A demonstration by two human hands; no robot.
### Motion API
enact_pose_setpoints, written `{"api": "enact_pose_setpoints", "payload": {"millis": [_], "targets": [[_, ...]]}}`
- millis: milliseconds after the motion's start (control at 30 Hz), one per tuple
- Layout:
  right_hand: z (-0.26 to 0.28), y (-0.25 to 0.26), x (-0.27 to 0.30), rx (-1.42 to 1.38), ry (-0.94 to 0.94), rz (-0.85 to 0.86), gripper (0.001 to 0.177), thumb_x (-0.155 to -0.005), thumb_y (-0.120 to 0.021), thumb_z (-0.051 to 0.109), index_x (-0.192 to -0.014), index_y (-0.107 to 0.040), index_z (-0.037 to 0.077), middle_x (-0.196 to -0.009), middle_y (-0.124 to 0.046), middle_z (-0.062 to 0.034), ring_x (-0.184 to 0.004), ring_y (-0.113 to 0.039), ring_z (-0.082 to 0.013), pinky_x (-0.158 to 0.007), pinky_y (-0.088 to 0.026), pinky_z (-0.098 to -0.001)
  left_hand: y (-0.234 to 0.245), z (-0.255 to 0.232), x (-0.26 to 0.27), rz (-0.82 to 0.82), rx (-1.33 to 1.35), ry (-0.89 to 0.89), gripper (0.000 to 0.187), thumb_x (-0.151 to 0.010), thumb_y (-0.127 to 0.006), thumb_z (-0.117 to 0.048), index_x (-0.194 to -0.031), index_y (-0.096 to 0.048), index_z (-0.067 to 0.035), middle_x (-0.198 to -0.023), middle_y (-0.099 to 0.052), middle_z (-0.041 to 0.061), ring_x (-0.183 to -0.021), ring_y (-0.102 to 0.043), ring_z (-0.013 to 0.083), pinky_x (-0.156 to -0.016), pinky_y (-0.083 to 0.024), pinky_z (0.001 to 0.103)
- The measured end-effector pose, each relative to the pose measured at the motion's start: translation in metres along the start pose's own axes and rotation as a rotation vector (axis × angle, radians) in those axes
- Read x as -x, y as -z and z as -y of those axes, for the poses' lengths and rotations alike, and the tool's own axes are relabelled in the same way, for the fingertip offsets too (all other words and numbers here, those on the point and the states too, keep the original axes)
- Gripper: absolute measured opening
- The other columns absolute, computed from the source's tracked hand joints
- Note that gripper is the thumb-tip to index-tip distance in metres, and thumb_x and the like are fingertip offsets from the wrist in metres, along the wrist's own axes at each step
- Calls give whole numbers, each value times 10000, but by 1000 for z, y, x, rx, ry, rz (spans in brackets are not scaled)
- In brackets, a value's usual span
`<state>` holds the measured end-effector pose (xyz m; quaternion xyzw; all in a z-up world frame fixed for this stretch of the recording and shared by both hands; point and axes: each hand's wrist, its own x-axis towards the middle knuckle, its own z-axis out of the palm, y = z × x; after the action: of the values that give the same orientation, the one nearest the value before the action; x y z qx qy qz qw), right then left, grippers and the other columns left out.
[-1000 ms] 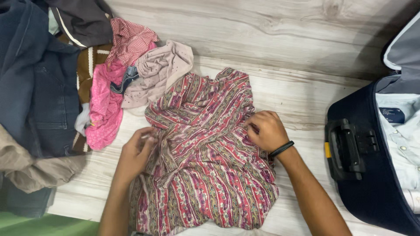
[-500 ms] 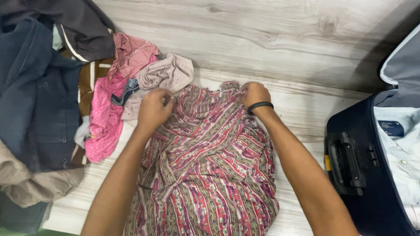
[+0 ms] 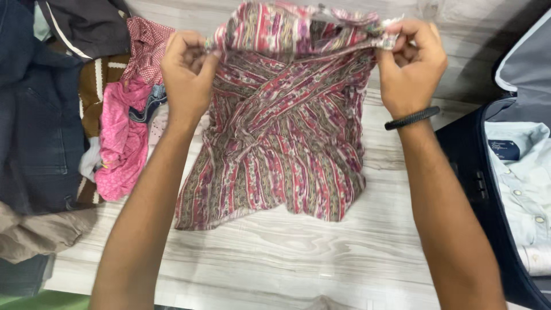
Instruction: The person folds a light blue button-down shirt and a patterned top by hand on a wooden surface, then places them into an open suitcase.
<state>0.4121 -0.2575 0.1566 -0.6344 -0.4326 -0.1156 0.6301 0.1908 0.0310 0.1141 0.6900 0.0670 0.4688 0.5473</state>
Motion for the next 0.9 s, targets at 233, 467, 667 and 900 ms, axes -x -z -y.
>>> {"api": "enact_pose_setpoints", "payload": {"millis": [233,467,667,900], "targets": [[52,25,146,498,-46,296,209,-819,-680,-76,-987,-720,42,-840,-625,-77,-743,-643,-168,-651,-535,-295,40,-33,150,255,-427,66,210,-833,-658,107,-972,-589,-35,-1157,-601,81,-1133,-655,215,-934,-571,326],[64,59,189,513,-104,694,170,-741,-794,73,-890,-713,60,-866,-715,-84,-897,-689,-263,-806,-557,-371,67,-73,220,598,-682,69,203,-708,-727,-13,-887,-636,-45,-976,-672,129,-955,-661,340,-847,-517,407],[65,48,179,429,-175,646,187,-817,-800,167,-966,-741,70,-924,-736,-86,-894,-702,-242,-816,-562,-366,53,-70,205,457,-809,183,130,-892,-733,-193,-947,-685,-86,-930,-721,80,-866,-681,277,-821,-521,410],[47,13,203,585,-20,686,216,-813,-773,263,-884,-724,65,-956,-688,-94,-905,-674,-324,-791,-552,-415,12,-33,187,550,-1063,32,669,-916,-673,-360,-1473,-467,-51,-1534,-435,192,-1402,-394,353,-1131,-307,510]]}}
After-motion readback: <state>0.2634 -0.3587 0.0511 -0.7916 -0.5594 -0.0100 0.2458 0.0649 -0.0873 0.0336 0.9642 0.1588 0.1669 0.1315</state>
